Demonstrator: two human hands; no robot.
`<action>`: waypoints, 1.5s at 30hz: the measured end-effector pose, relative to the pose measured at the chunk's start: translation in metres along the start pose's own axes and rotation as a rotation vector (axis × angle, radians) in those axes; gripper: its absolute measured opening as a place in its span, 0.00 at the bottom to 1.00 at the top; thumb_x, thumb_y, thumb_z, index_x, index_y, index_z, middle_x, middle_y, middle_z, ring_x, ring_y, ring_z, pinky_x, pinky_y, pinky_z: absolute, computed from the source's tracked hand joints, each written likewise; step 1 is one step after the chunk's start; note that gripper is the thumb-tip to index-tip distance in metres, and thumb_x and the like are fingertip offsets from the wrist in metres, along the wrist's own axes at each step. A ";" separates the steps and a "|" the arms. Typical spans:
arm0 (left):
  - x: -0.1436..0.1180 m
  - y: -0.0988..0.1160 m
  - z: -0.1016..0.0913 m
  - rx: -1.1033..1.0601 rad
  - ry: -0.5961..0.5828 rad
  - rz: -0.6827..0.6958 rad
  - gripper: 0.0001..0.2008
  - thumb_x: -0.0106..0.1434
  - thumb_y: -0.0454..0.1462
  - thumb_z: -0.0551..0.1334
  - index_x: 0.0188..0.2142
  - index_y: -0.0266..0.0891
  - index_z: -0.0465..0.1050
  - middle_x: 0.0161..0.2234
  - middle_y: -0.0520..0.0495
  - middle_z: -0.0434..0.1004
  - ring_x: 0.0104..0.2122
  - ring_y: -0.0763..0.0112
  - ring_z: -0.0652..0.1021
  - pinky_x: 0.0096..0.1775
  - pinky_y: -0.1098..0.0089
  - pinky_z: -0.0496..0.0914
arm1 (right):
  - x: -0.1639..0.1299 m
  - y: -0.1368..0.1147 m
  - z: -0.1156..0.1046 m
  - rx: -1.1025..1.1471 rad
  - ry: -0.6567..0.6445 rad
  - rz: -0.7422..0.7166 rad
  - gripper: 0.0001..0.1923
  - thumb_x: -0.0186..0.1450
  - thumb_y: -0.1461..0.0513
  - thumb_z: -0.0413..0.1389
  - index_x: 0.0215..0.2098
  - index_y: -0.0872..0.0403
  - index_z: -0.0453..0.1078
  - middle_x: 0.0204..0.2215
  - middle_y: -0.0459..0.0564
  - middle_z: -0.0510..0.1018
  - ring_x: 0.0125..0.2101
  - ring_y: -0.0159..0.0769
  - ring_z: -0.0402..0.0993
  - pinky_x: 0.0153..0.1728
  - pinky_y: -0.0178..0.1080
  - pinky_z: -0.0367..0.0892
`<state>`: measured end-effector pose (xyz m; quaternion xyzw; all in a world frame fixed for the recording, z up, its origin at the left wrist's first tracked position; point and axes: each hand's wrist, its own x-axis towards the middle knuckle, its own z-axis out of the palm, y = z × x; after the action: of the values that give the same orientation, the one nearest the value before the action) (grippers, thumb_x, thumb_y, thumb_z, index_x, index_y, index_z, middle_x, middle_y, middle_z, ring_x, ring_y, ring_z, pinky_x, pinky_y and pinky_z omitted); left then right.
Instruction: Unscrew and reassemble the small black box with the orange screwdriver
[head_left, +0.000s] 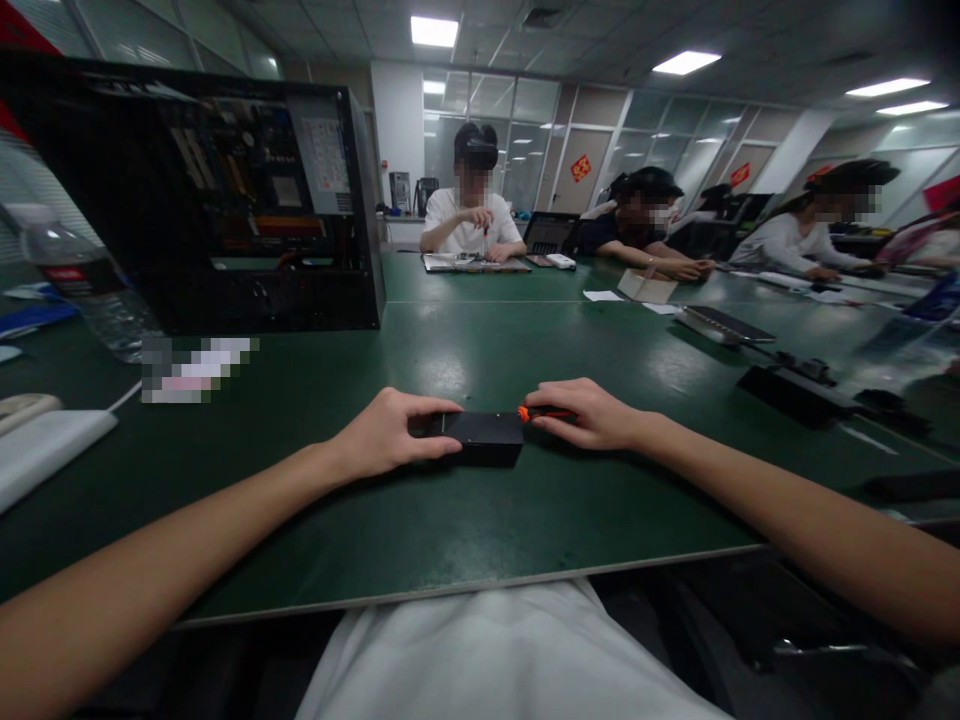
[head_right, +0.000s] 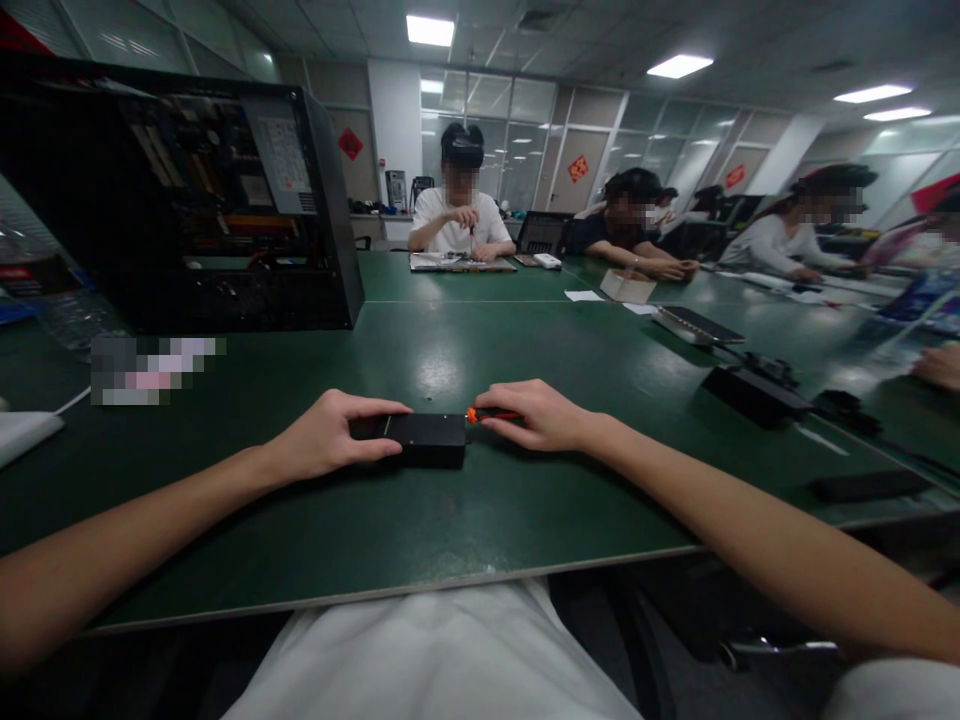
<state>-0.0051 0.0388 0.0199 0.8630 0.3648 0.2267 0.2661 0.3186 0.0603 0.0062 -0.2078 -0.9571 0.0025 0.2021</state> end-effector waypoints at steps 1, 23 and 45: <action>0.000 0.000 0.000 -0.012 -0.004 -0.010 0.26 0.61 0.49 0.69 0.53 0.34 0.79 0.28 0.50 0.78 0.25 0.72 0.73 0.28 0.74 0.64 | 0.000 0.003 0.001 -0.042 0.000 -0.017 0.14 0.73 0.59 0.49 0.51 0.58 0.70 0.35 0.53 0.79 0.32 0.33 0.75 0.33 0.34 0.65; 0.001 0.004 0.001 0.009 0.022 0.044 0.23 0.62 0.46 0.68 0.52 0.36 0.79 0.39 0.46 0.83 0.32 0.68 0.78 0.35 0.72 0.70 | 0.001 0.045 -0.011 -0.654 0.084 -0.018 0.16 0.75 0.63 0.45 0.49 0.57 0.74 0.45 0.57 0.80 0.47 0.43 0.73 0.47 0.43 0.65; 0.001 0.004 0.006 0.019 0.065 0.171 0.19 0.63 0.43 0.68 0.50 0.37 0.80 0.44 0.44 0.85 0.41 0.63 0.82 0.45 0.69 0.73 | 0.017 0.006 0.021 0.124 -0.025 0.012 0.16 0.75 0.60 0.45 0.56 0.55 0.68 0.43 0.56 0.77 0.43 0.36 0.73 0.44 0.38 0.69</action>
<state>0.0012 0.0354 0.0178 0.8856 0.3005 0.2731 0.2255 0.2988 0.0738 -0.0076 -0.2008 -0.9562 0.0658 0.2028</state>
